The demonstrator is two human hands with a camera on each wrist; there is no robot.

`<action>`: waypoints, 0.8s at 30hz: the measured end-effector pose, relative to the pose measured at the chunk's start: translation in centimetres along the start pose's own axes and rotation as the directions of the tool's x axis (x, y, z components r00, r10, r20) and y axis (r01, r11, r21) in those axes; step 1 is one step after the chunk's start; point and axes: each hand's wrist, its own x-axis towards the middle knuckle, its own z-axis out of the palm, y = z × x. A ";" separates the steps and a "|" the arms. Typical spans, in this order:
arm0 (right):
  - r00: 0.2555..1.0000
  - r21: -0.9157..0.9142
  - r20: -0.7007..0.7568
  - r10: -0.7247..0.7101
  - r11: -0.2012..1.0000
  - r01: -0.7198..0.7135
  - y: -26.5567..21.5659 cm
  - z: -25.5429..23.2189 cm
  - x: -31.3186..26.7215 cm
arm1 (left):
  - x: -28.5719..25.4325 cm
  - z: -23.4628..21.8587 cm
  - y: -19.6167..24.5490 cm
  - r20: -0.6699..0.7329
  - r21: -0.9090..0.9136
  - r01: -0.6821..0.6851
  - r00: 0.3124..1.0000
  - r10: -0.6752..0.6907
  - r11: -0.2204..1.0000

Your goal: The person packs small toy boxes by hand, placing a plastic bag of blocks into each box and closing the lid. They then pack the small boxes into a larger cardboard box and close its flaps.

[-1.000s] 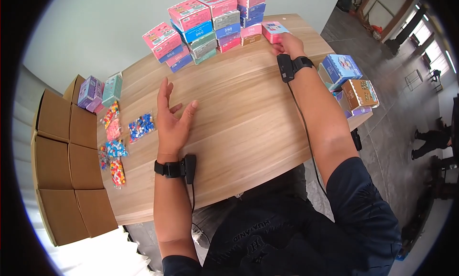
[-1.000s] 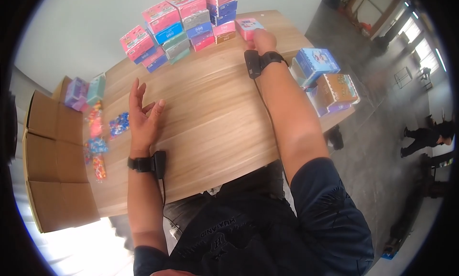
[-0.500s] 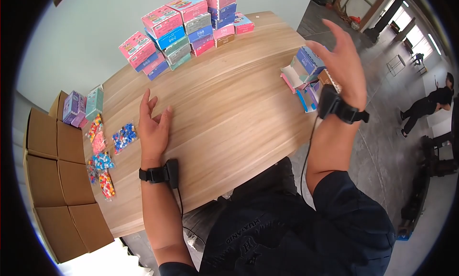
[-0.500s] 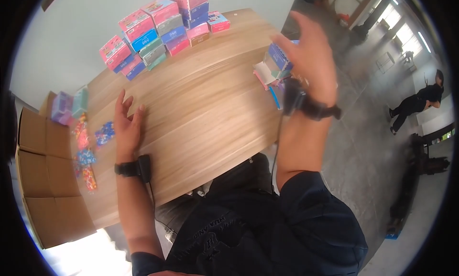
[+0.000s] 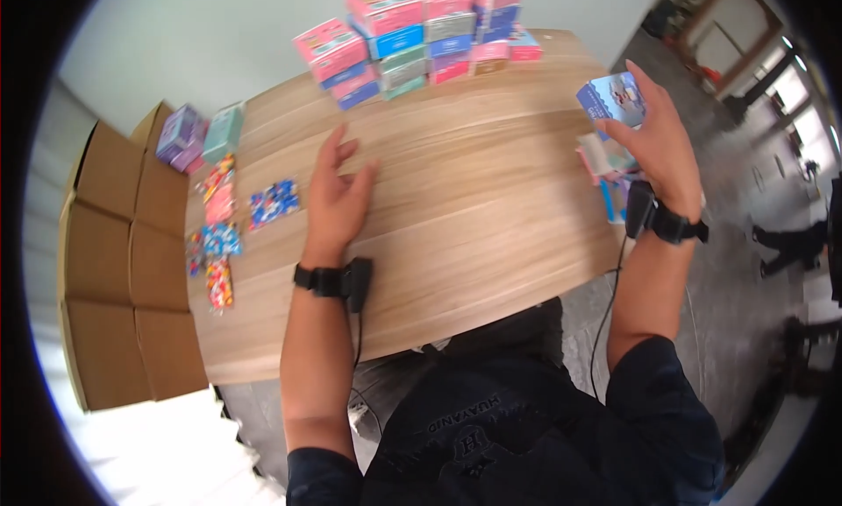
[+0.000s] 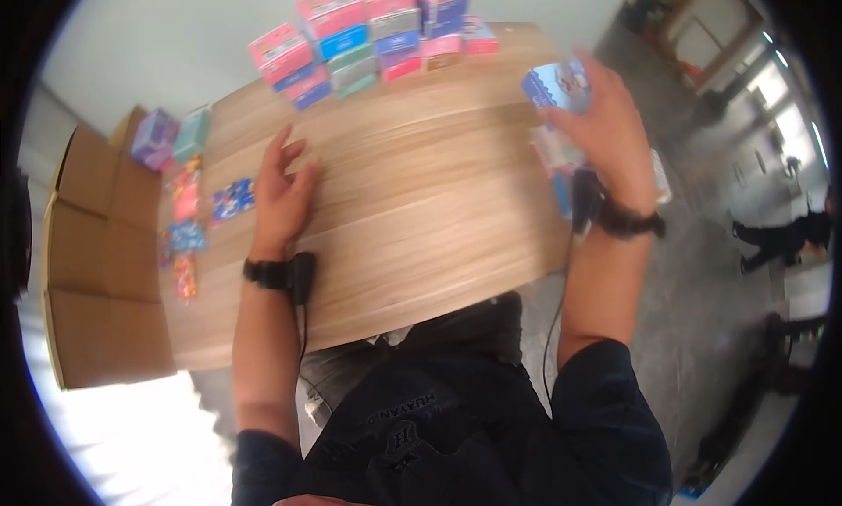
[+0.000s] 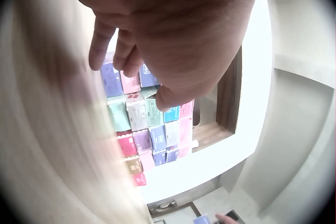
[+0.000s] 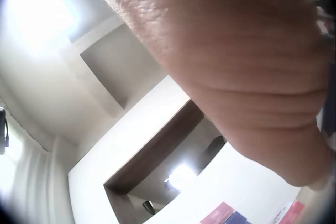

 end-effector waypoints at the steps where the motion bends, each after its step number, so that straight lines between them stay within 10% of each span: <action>1: 0.995 0.103 0.042 -0.095 0.991 0.091 -1.8 1.0 -0.1 | 0.1 0.1 -0.4 0.039 -0.065 0.016 0.999 -0.013 0.998; 6: 0.799 0.420 0.084 -0.596 0.748 0.514 -11.6 8.9 -0.9 | -0.1 -0.4 2.0 0.226 -0.404 0.292 0.950 -0.215 0.867; 10: 0.598 0.628 0.153 -0.787 0.544 0.556 -15.6 13.2 -2.1 | 0.5 -1.0 1.0 0.377 -0.692 0.470 0.883 -0.281 0.548; 13: 0.717 0.651 0.066 -0.694 0.575 0.496 -16.0 15.0 -2.9 | 0.5 -0.8 1.0 0.261 -0.686 0.362 0.932 -0.250 0.632; 16: 0.889 0.656 0.041 -0.457 0.684 0.321 -14.8 16.8 -3.3 | 1.1 -1.2 1.0 0.144 -0.764 0.267 0.958 -0.247 0.587; 19: 0.812 0.854 0.509 -0.286 0.290 -0.433 -13.3 18.2 -3.3 | 1.1 -1.3 1.6 0.084 -0.762 0.223 0.965 -0.248 0.609; 24: 0.784 0.843 0.537 -0.311 0.157 -0.515 -12.5 19.5 -3.1 | 1.2 -1.1 0.0 0.108 -0.732 0.235 0.967 -0.231 0.640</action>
